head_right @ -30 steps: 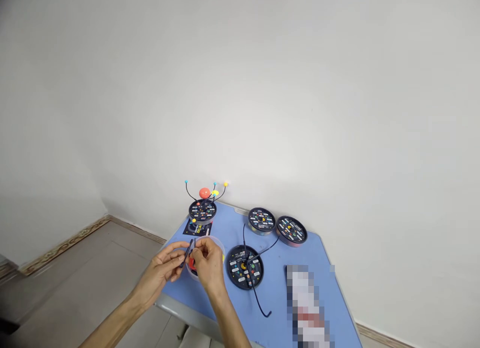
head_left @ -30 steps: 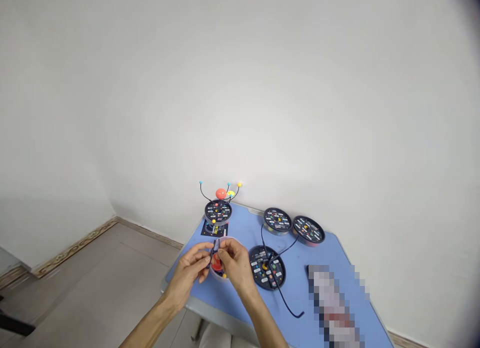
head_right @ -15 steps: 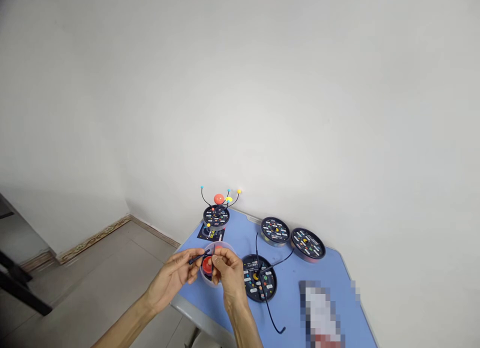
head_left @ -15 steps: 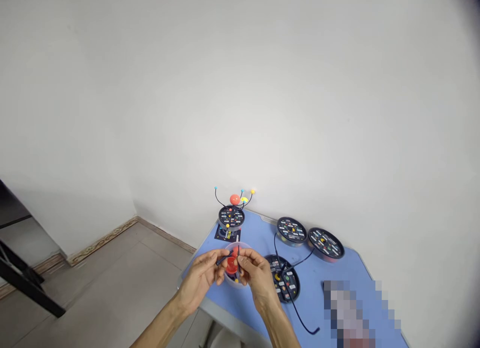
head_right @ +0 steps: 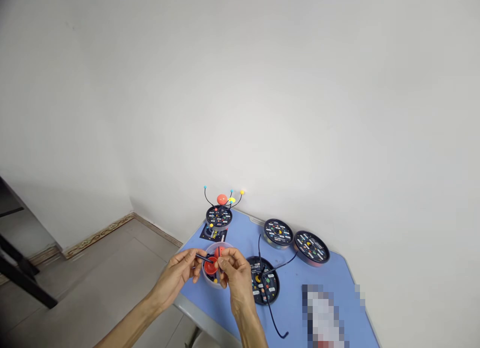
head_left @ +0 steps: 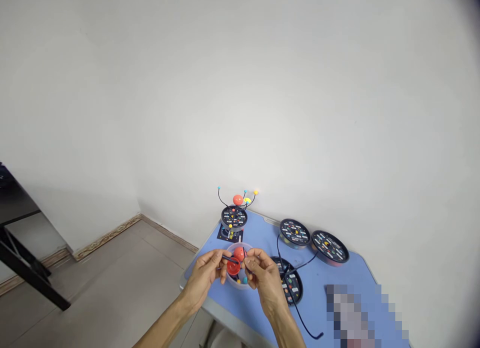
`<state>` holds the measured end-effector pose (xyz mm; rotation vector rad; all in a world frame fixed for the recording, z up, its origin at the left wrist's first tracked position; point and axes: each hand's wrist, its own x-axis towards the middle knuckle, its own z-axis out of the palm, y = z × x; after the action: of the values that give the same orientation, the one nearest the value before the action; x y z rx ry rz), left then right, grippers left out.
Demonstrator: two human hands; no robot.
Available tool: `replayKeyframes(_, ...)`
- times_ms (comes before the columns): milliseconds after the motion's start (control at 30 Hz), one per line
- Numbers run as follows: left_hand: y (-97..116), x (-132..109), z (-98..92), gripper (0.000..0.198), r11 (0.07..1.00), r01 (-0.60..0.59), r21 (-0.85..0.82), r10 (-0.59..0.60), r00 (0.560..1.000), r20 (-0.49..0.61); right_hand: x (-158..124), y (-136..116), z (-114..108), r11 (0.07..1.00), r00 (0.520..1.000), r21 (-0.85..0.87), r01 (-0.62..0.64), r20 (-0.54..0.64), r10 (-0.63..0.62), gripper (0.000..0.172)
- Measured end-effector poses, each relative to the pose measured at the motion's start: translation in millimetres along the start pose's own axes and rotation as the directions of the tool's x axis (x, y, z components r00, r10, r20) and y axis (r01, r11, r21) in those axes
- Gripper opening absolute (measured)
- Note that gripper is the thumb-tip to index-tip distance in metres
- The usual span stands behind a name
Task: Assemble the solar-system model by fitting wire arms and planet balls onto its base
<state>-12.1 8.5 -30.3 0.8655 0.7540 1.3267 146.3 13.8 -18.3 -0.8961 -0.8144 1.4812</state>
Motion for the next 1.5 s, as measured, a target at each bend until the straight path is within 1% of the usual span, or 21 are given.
replayKeyframes(133,-2,0,5.1,0.036,0.995,-0.032,0.094,0.027,0.998,0.06,-2,-2,-1,1.0,0.999,-0.008,-0.022,0.032,0.022,0.035)
replayKeyframes(233,-4,2,7.5,0.03,0.984,-0.082,0.16,0.066,0.993,0.102,-5,-5,-2,0.999,0.999,0.003,-0.032,0.04,0.031,0.034)
replayKeyframes(300,-4,3,8.5,0.026,0.979,-0.116,0.169,0.097,0.988,0.117,-6,-7,-3,1.0,0.999,0.016,-0.025,0.044,0.024,0.031)
replayKeyframes(367,-4,4,9.7,0.026,0.979,-0.125,0.162,0.106,0.987,0.119,-8,-9,-3,0.999,0.999,0.028,-0.015,0.045,0.014,0.025)
replayKeyframes(467,-2,3,12.2,0.029,0.989,-0.112,0.097,0.103,0.99,0.095,-10,-11,-5,0.999,0.999,0.044,-0.005,0.033,0.003,0.021)
replayKeyframes(567,1,-1,14.9,0.028,0.995,-0.096,-0.008,0.096,0.994,0.057,-14,-14,-10,0.994,0.999,0.11,0.013,0.041,-0.018,0.027)
replayKeyframes(633,3,-4,16.8,0.028,0.996,-0.077,-0.037,0.078,0.996,0.038,-19,-17,-14,0.987,0.998,0.159,0.035,0.042,-0.042,0.031)
replayKeyframes(767,6,-10,21.4,0.027,0.997,-0.058,-0.046,0.058,0.998,-0.002,-29,-20,-20,0.98,0.993,0.16,0.115,0.004,-0.117,0.038)
replayKeyframes(900,7,-15,27.6,0.027,0.996,-0.065,-0.068,0.064,0.998,-0.012,-35,-14,-22,0.979,0.985,0.104,0.174,-0.031,-0.172,0.038)
replayKeyframes(1033,7,-21,33.3,0.026,0.995,-0.065,-0.081,0.064,0.998,-0.012,-40,-7,-23,0.974,0.979,0.111,0.197,-0.084,-0.188,0.034)
replayKeyframes(1167,7,-28,36.0,0.027,0.995,-0.04,-0.095,0.036,0.998,-0.046,-45,-5,-25,0.966,0.971,0.144,0.213,-0.14,-0.193,0.034)
replayKeyframes(1267,6,-30,36.1,0.029,0.994,-0.033,-0.101,0.027,0.998,-0.062,-48,-5,-26,0.96,0.971,0.174,0.218,-0.138,-0.196,0.034)
replayKeyframes(1500,9,-36,39.2,0.031,0.997,-0.037,-0.062,0.033,0.998,-0.05,-51,-3,-28,0.95,0.972,0.213,0.227,-0.116,-0.206,0.031)
